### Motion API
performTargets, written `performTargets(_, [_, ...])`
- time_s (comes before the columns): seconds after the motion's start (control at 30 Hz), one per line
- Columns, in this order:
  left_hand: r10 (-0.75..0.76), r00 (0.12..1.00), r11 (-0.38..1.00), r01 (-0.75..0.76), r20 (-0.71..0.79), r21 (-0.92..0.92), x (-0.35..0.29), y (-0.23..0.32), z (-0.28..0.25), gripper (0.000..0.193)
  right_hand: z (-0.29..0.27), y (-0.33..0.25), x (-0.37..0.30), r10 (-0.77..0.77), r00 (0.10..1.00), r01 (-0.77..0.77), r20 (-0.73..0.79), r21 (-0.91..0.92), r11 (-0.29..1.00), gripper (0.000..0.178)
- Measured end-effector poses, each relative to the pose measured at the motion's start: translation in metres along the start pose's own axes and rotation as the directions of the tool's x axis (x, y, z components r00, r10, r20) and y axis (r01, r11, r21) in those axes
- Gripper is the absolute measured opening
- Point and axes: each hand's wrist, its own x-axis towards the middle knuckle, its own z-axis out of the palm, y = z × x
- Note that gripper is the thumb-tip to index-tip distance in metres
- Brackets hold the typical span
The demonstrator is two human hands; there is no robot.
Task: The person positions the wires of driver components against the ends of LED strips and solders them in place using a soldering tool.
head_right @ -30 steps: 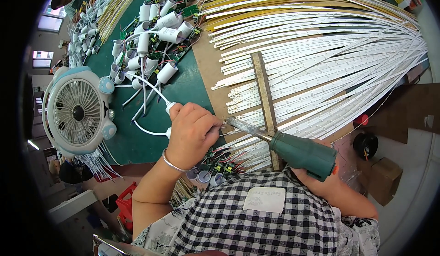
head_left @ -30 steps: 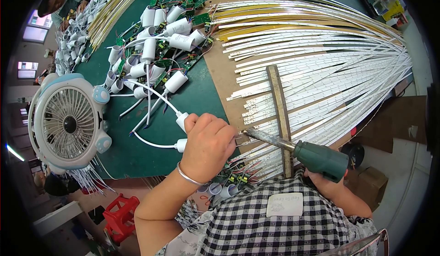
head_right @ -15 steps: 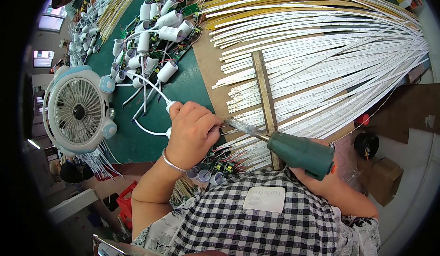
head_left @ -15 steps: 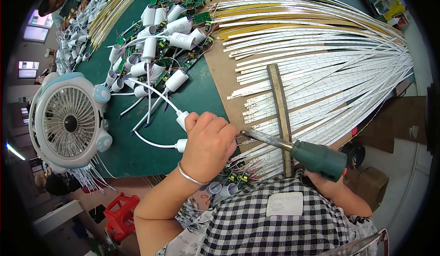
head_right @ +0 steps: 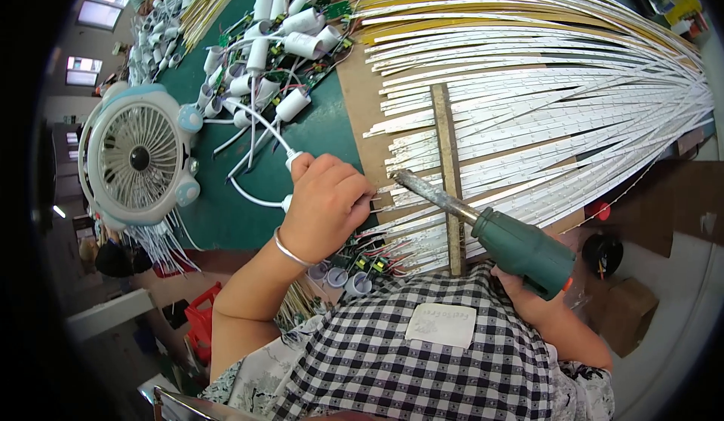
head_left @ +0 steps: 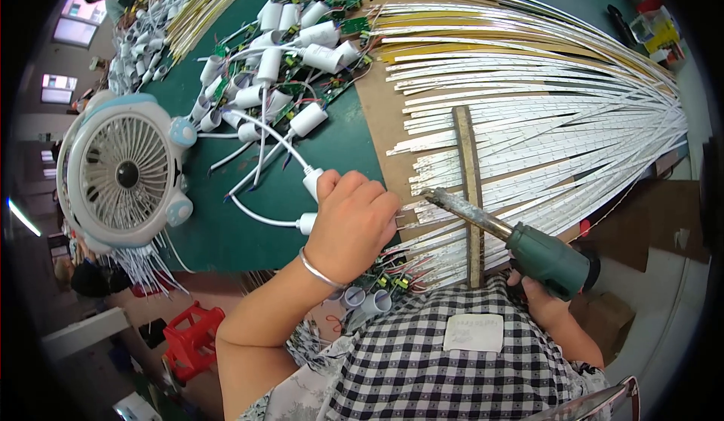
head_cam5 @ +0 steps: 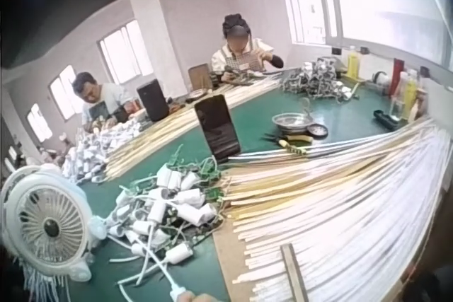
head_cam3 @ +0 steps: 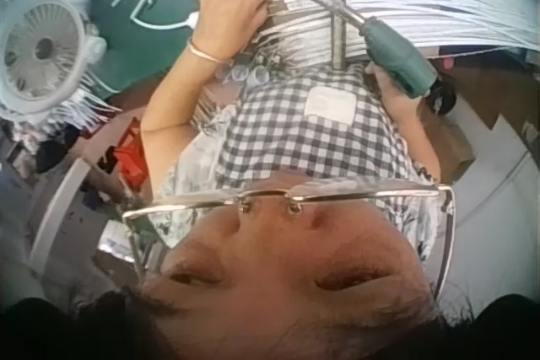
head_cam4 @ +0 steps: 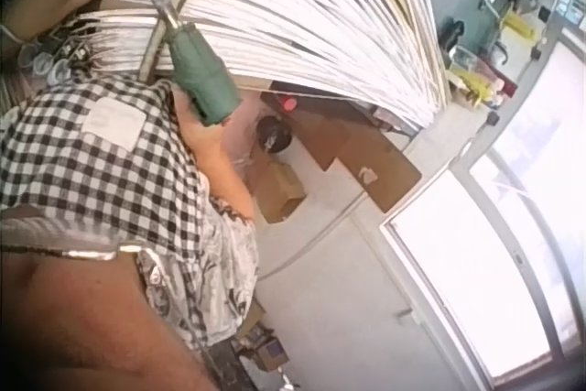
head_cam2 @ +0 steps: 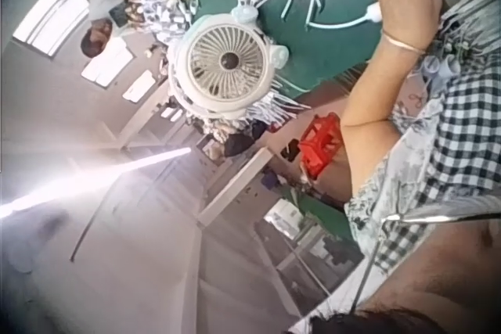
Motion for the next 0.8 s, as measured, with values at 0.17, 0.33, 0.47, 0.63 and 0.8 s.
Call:
performTargets(0.17, [0.0,1.0,1.0,-0.001,0.025,0.018,0.001,0.002,-0.001,0.014,0.003,-0.002,-0.002,0.107,0.992,-0.086,-0.071,0.255,0.963,0.034])
performTargets(0.33, [-0.01,1.0,1.0,0.01,-0.008,0.022,0.001,0.001,-0.001,0.01,0.001,-0.009,0.001,0.087,0.996,-0.08,-0.02,0.225,0.971,0.035])
performTargets(0.47, [-0.036,0.999,0.999,0.035,0.029,0.033,0.002,0.005,-0.004,0.009,0.002,-0.004,0.0,0.087,0.996,-0.083,-0.011,0.187,0.979,0.038])
performTargets(0.63, [-0.035,0.999,0.999,0.034,0.023,0.027,0.002,0.005,-0.004,0.01,0.002,0.006,-0.005,0.058,0.998,-0.055,-0.028,0.112,0.992,0.041])
performTargets(0.8, [-0.056,0.998,0.998,0.055,-0.021,-0.022,0.002,0.009,-0.016,0.011,-0.001,0.011,-0.004,-0.011,1.0,0.011,0.011,-0.033,0.999,0.044])
